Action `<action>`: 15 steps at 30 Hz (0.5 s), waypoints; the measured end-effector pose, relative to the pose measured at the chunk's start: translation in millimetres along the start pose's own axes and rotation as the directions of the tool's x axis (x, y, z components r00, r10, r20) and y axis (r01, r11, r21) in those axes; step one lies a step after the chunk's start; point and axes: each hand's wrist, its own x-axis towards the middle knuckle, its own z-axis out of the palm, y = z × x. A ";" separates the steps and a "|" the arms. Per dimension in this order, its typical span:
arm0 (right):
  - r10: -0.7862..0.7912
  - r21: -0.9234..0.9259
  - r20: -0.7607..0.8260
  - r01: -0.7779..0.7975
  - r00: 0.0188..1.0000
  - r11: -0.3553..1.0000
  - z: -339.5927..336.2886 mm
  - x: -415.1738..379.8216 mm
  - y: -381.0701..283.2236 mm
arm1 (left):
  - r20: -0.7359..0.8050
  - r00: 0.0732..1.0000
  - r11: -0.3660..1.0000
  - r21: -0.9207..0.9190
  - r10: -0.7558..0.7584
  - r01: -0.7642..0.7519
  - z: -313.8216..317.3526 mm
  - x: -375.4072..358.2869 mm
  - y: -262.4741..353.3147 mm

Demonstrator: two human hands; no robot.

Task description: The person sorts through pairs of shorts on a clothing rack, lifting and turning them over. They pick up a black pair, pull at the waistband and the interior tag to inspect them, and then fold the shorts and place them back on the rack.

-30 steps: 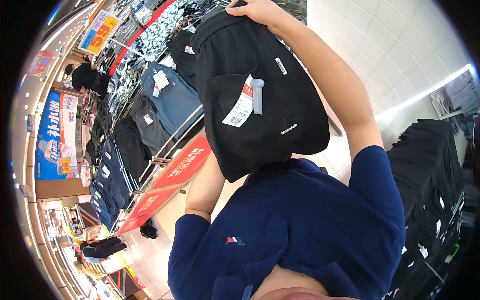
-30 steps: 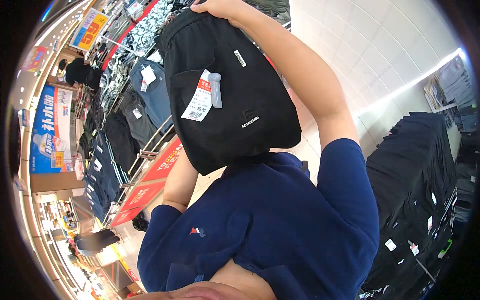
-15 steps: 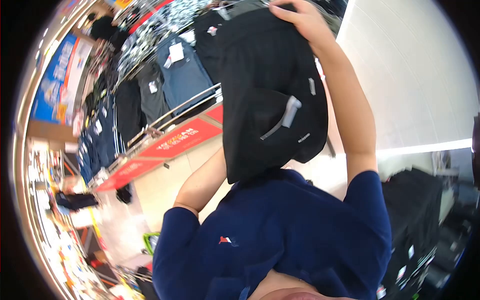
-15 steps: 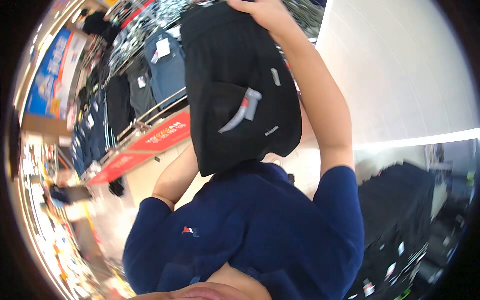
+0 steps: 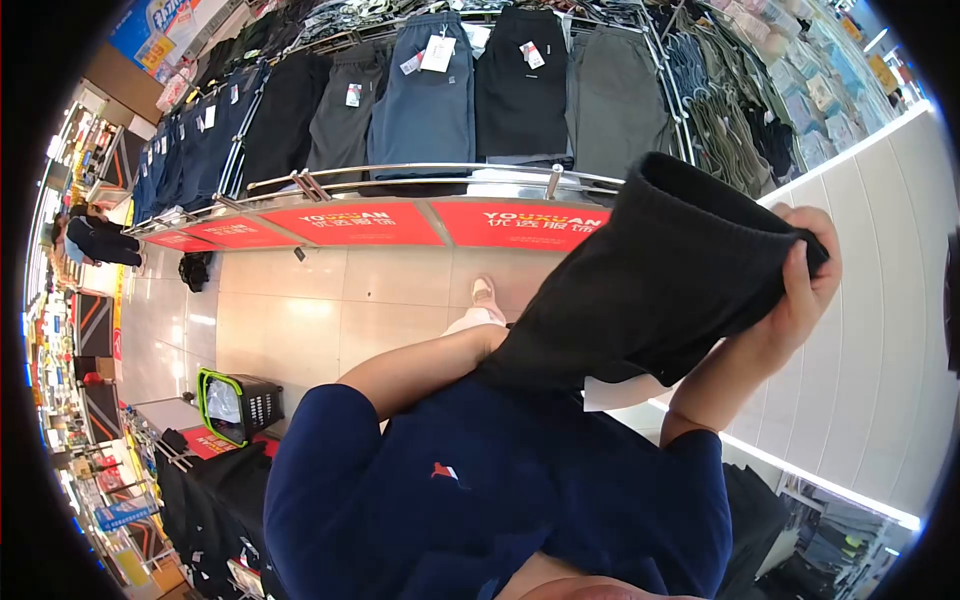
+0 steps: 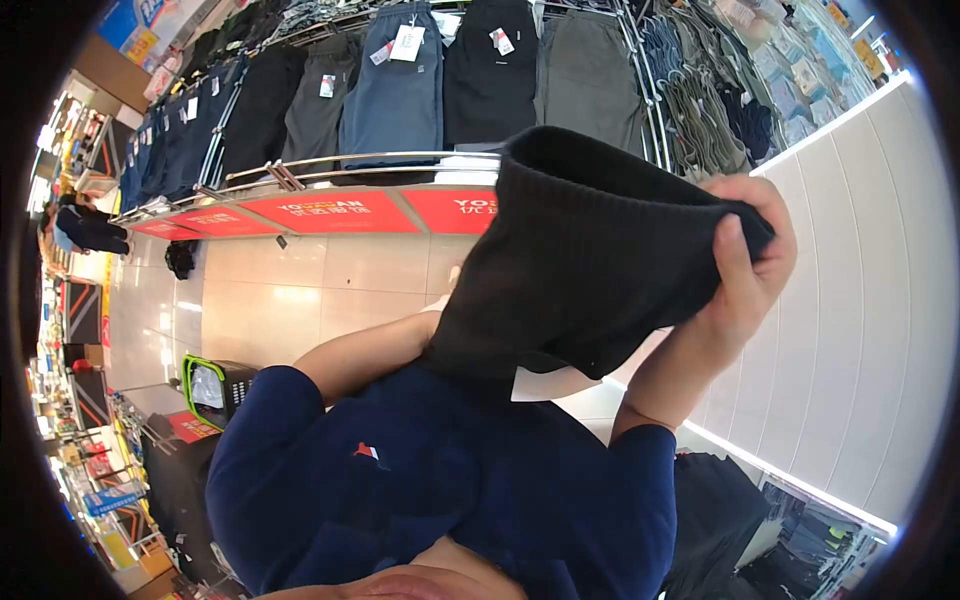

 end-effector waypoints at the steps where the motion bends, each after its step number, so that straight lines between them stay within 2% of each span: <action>1: -0.023 -0.052 -0.032 0.021 0.999 0.998 2.2 8.4 5.9 | 0.039 0.999 1.000 0.006 -0.021 0.021 -12.8 1.6 -6.0; 4: -0.106 -0.150 -0.082 0.093 0.991 0.984 10.4 34.0 27.9 | 0.143 0.987 0.996 0.054 -0.076 0.069 -63.2 11.7 -25.0; 9: -0.136 -0.222 -0.110 0.109 0.984 0.969 26.1 93.9 75.6 | 0.278 0.953 0.992 0.077 -0.119 0.101 -167.1 34.0 -45.1; 11: -0.120 -0.269 -0.113 0.086 0.986 0.959 26.4 125.2 96.6 | 0.325 0.937 0.991 0.077 -0.129 0.109 -212.8 43.1 -43.8; 15: -0.174 -0.398 -0.063 0.135 0.983 0.907 37.1 207.6 131.5 | 0.388 0.914 0.992 0.093 -0.115 0.085 -301.1 64.3 -23.6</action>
